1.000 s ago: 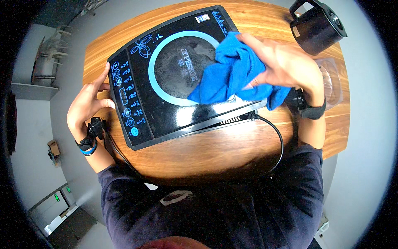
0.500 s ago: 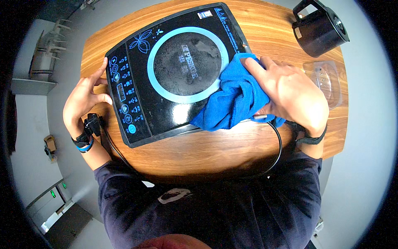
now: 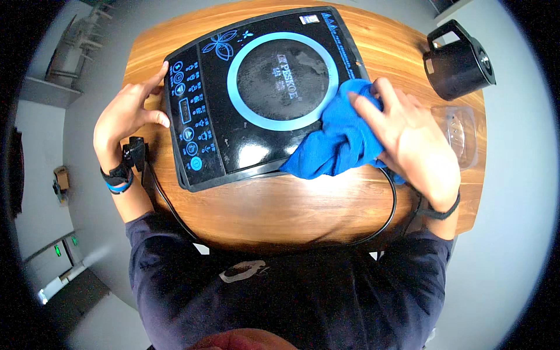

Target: The person unscrews the bottom of an induction cooktop, flips it over, wipes the surface with a blue cloth, and removes the top cover to expose internal components. They then use a screwdriver to adjust screws on the internal circuit board.

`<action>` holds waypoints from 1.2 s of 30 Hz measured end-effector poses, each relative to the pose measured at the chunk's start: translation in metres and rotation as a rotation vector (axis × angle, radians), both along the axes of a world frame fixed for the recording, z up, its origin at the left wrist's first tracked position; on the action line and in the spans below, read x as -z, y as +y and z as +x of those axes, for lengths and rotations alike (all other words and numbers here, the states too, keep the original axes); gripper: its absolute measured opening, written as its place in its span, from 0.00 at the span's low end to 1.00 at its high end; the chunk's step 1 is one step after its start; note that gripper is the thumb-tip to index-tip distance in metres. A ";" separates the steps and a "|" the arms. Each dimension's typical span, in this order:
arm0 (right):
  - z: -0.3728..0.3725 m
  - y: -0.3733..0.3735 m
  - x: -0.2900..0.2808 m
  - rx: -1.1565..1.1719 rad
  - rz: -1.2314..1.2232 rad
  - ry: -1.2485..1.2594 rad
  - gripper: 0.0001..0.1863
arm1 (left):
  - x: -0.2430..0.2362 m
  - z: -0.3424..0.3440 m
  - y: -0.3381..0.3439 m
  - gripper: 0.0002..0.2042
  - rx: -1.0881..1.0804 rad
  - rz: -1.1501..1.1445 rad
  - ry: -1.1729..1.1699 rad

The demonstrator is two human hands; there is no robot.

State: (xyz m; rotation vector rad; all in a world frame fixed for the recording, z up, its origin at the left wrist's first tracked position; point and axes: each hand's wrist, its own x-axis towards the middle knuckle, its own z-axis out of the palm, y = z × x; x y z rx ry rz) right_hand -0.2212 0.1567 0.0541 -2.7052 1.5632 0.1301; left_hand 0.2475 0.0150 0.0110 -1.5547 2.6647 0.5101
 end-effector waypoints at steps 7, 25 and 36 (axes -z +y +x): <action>0.033 0.009 0.003 -0.332 -0.205 0.166 0.33 | -0.009 -0.014 -0.003 0.64 -0.099 0.093 -0.144; 0.056 0.001 0.029 -0.832 -0.260 -0.093 0.09 | 0.033 0.023 -0.021 0.61 0.053 -0.140 0.015; -0.009 0.019 -0.003 -0.445 -0.116 0.111 0.10 | 0.028 0.027 -0.018 0.63 0.049 -0.067 0.024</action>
